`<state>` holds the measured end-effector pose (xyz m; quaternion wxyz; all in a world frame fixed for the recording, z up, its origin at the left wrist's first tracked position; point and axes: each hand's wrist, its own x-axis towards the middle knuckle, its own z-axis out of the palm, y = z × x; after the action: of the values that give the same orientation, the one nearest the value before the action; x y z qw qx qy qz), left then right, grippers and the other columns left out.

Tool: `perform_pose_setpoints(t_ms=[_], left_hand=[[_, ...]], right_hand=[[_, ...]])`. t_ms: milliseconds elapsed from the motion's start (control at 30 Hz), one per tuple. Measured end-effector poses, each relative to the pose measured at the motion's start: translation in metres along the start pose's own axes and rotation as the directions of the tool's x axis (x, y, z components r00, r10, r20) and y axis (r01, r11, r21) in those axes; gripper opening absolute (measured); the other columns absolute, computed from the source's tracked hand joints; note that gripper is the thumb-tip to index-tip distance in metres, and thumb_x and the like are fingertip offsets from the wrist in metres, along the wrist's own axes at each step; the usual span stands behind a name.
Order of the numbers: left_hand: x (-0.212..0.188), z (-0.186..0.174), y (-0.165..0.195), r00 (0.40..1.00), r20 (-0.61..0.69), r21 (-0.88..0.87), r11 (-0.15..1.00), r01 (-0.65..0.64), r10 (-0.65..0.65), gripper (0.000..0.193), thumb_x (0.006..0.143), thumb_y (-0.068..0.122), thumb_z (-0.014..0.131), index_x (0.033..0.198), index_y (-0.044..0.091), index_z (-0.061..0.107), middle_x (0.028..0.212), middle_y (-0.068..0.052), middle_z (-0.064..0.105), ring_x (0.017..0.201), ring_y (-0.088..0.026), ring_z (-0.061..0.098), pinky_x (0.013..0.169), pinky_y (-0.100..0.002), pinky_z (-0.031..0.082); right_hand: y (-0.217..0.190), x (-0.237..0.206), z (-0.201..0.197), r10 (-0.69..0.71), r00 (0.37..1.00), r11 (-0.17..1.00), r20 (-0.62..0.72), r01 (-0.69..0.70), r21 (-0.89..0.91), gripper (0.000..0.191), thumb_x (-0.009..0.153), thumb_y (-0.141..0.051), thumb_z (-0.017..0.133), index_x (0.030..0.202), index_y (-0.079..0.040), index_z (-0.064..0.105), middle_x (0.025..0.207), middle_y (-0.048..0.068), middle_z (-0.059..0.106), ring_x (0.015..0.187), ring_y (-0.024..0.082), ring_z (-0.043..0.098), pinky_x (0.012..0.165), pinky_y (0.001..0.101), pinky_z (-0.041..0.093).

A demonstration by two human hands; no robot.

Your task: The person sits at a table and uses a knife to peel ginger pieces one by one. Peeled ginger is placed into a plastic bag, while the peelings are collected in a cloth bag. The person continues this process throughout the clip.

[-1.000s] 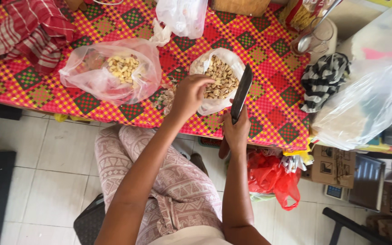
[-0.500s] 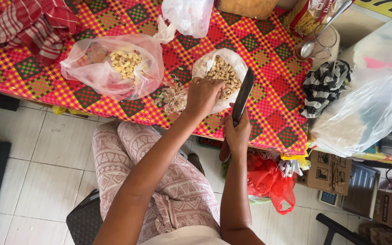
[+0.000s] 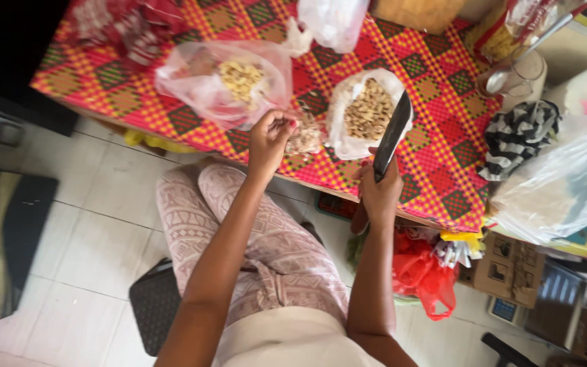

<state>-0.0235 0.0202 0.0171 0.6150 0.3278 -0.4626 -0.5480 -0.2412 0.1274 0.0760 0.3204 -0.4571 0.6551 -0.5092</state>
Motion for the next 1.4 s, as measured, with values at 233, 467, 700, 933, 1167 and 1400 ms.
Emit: perform_pose_setpoints(t_ms=[233,467,700,933,1167,1400], left_hand=[[-0.044,-0.063,0.06,0.999,0.019,0.059,0.998,0.033,-0.034,0.013,0.099,0.008,0.07,0.11,0.0,0.069,0.099,-0.004,0.073,0.091,-0.009,0.07,0.086,-0.024,0.057],[-0.071,-0.069,0.07,0.999,0.03,0.039,0.999,0.014,-0.015,0.014,0.097,0.005,0.071,0.11,0.001,0.069,0.103,-0.003,0.073,0.095,-0.009,0.069,0.088,-0.023,0.055],[-0.08,-0.048,0.044,0.994,0.028,0.162,0.981,0.103,-0.109,0.015,0.097,0.012,0.075,0.106,0.002,0.072,0.1,-0.003,0.074,0.088,-0.008,0.069,0.081,-0.022,0.055],[-0.059,-0.03,0.003,0.99,-0.02,0.222,0.965,0.14,-0.139,0.017,0.097,0.015,0.074,0.109,0.003,0.072,0.103,-0.004,0.076,0.088,-0.008,0.07,0.077,-0.023,0.055],[0.02,0.0,-0.035,0.975,0.014,0.037,0.975,0.219,-0.22,0.016,0.095,0.011,0.071,0.11,0.006,0.071,0.1,0.0,0.072,0.088,-0.006,0.069,0.075,-0.026,0.063],[0.029,-0.018,-0.024,0.98,-0.016,0.175,0.965,0.197,-0.197,0.015,0.097,0.011,0.074,0.109,0.003,0.073,0.099,-0.003,0.075,0.083,-0.008,0.066,0.07,-0.024,0.053]], right_hand=[[-0.066,-0.035,0.039,-0.095,0.992,0.993,0.083,0.1,-0.063,0.027,0.097,-0.002,0.058,0.124,-0.002,0.061,0.072,0.005,0.071,0.047,0.008,0.058,0.042,0.0261,0.044],[-0.062,-0.062,0.047,-0.119,0.985,0.986,0.122,0.132,-0.101,0.029,0.095,0.0,0.058,0.123,-0.004,0.062,0.07,0.005,0.072,0.046,0.009,0.06,0.043,0.0266,0.044],[-0.028,-0.058,0.038,-0.125,0.983,0.98,0.136,0.144,-0.136,0.024,0.097,-0.002,0.061,0.121,-0.002,0.062,0.072,0.005,0.072,0.048,0.008,0.059,0.044,0.0259,0.045],[0.003,-0.017,0.047,0.058,0.976,0.992,0.211,-0.033,-0.12,0.025,0.096,-0.004,0.061,0.121,-0.003,0.063,0.068,0.004,0.07,0.042,0.008,0.054,0.039,0.0265,0.041],[-0.002,0.045,0.059,0.092,0.956,0.981,0.277,-0.04,-0.19,0.025,0.098,-0.006,0.061,0.123,-0.004,0.063,0.069,0.002,0.071,0.043,0.006,0.055,0.039,0.0251,0.041],[-0.011,0.058,0.074,0.043,0.976,0.989,0.214,-0.011,-0.147,0.025,0.098,-0.002,0.06,0.122,-0.003,0.062,0.069,0.002,0.071,0.046,0.005,0.054,0.042,0.0244,0.042]])
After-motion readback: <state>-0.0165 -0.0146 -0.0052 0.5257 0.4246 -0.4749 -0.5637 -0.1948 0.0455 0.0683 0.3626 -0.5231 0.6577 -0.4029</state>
